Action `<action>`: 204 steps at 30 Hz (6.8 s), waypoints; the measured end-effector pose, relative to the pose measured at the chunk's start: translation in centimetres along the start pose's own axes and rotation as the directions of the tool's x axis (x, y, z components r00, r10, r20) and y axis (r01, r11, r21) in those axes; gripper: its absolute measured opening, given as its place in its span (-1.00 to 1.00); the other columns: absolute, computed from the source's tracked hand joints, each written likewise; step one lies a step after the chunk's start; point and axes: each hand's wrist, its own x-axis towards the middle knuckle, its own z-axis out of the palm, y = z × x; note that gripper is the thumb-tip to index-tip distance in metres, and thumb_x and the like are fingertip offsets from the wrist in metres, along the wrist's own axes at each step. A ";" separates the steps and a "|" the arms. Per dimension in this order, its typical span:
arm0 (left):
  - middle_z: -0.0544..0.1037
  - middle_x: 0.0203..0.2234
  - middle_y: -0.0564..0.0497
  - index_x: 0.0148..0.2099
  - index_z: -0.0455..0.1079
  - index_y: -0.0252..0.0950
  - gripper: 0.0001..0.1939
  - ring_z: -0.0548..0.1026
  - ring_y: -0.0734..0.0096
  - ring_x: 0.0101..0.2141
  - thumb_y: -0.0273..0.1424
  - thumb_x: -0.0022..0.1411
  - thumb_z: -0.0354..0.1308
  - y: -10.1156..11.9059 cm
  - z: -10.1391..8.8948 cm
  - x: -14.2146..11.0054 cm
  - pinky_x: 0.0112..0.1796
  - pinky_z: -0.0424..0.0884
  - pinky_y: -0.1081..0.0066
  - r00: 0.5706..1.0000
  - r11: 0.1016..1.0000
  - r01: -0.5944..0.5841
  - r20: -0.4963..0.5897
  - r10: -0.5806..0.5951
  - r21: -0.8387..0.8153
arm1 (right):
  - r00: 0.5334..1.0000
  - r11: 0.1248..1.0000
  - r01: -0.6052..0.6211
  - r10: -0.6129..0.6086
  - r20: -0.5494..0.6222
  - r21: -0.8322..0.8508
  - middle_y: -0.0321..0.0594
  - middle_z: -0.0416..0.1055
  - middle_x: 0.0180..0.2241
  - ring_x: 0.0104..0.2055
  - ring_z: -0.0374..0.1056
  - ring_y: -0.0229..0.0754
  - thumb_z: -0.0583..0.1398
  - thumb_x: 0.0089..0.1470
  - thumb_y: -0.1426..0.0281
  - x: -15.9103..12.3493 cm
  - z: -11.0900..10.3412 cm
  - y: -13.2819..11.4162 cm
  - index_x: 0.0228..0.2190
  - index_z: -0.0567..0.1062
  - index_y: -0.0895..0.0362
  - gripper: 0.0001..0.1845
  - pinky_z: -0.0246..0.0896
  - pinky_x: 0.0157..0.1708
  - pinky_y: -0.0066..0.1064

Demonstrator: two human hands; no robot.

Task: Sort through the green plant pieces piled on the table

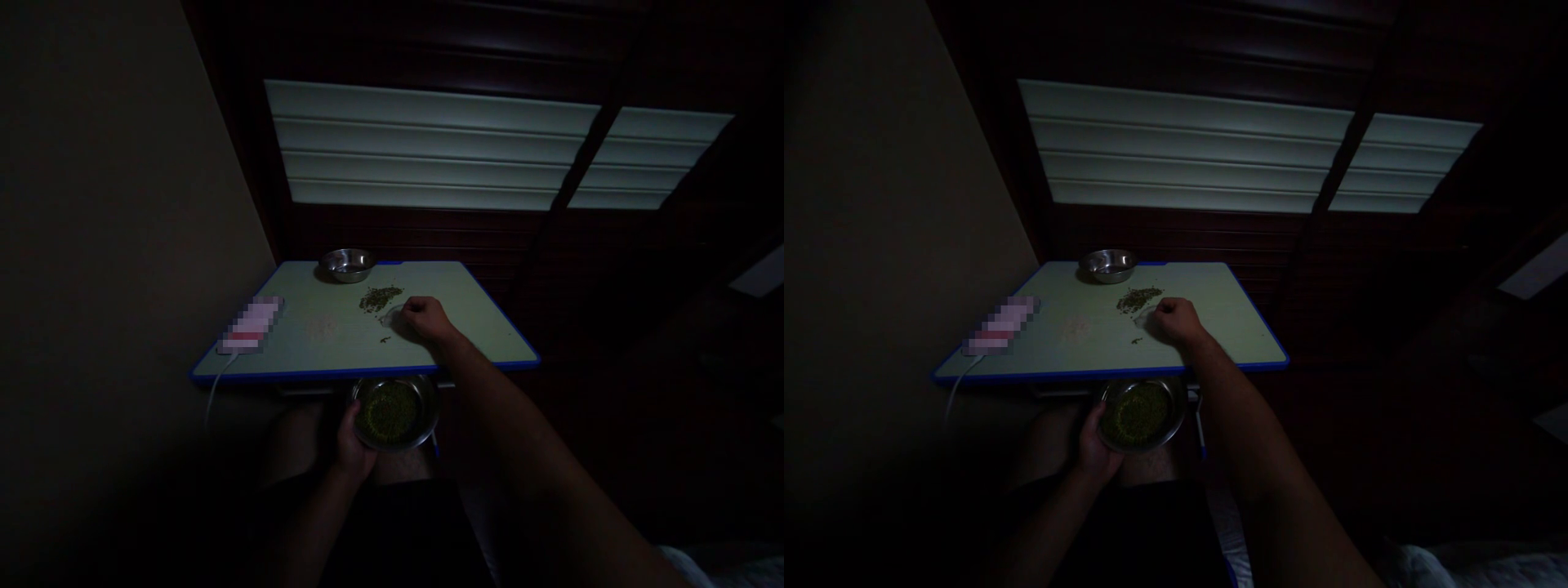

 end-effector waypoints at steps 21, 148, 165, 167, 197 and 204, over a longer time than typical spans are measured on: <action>0.63 -0.28 -0.11 -0.17 0.52 -0.29 -0.71 0.53 0.07 -0.10 -0.28 0.09 0.14 -0.1 0.0 0.0 -0.03 0.38 0.11 1.000 1.000 -0.004 -0.025 0.004 0.014 | 0.999 0.999 0.013 -0.015 -0.038 -0.051 -0.34 0.35 -0.59 -0.49 0.22 -0.29 0.12 -0.18 0.37 0.3 -0.1 0.2 -0.57 0.45 0.17 -0.85 0.06 -0.45 -0.47; 0.64 -0.28 -0.09 -0.13 0.52 -0.30 -0.71 0.54 0.14 -0.14 -0.33 0.14 0.09 0.3 0.6 -0.4 -0.03 0.40 0.17 0.999 1.000 0.013 -0.040 -0.013 0.002 | 0.983 0.981 -0.033 -0.003 0.185 0.192 -0.30 0.36 -0.59 -0.54 0.19 -0.32 0.21 -0.23 0.25 -0.3 0.0 -0.4 -0.56 0.51 0.21 -0.75 0.08 -0.49 -0.47; 0.63 -0.28 -0.12 -0.15 0.52 -0.32 -0.71 0.55 0.12 -0.17 -0.32 0.10 0.14 0.1 0.4 -0.3 -0.04 0.39 0.14 0.999 1.000 -0.003 -0.038 0.002 -0.019 | 0.978 0.995 0.048 -0.028 0.207 -0.092 -0.23 0.47 -0.47 -0.44 0.27 -0.30 0.21 -0.08 0.37 0.4 -0.1 -0.2 -0.45 0.53 0.22 -0.84 0.15 -0.39 -0.48; 0.64 -0.28 -0.11 -0.17 0.52 -0.33 -0.72 0.56 0.13 -0.19 -0.32 0.10 0.13 0.1 0.5 -0.4 -0.05 0.40 0.15 0.999 1.000 -0.003 -0.038 0.002 -0.013 | 0.971 0.990 0.055 -0.022 0.237 -0.131 -0.25 0.43 -0.51 -0.47 0.24 -0.32 0.21 -0.07 0.36 0.3 -0.2 -0.6 -0.48 0.50 0.21 -0.85 0.10 -0.43 -0.49; 0.64 -0.29 -0.12 -0.18 0.53 -0.34 -0.73 0.57 0.19 -0.23 -0.33 0.12 0.12 0.0 0.6 -0.3 -0.11 0.44 0.22 0.998 1.000 -0.015 -0.054 0.014 -0.011 | 0.808 0.996 -0.017 0.063 0.586 -0.083 -0.31 0.36 -0.56 -0.51 0.19 -0.33 0.20 -0.12 0.35 -3.6 -2.2 -4.7 -0.48 0.49 0.23 -0.83 0.07 -0.46 -0.47; 0.64 -0.30 -0.10 -0.15 0.52 -0.31 -0.71 0.56 0.14 -0.19 -0.32 0.11 0.12 0.1 0.6 -0.2 -0.07 0.42 0.17 0.999 1.000 0.010 -0.048 -0.010 -0.009 | 0.802 0.997 -0.067 0.072 0.593 -0.030 -0.34 0.32 -0.59 -0.54 0.16 -0.35 0.20 -0.14 0.37 -3.7 -2.3 -4.5 -0.51 0.47 0.22 -0.85 0.06 -0.48 -0.47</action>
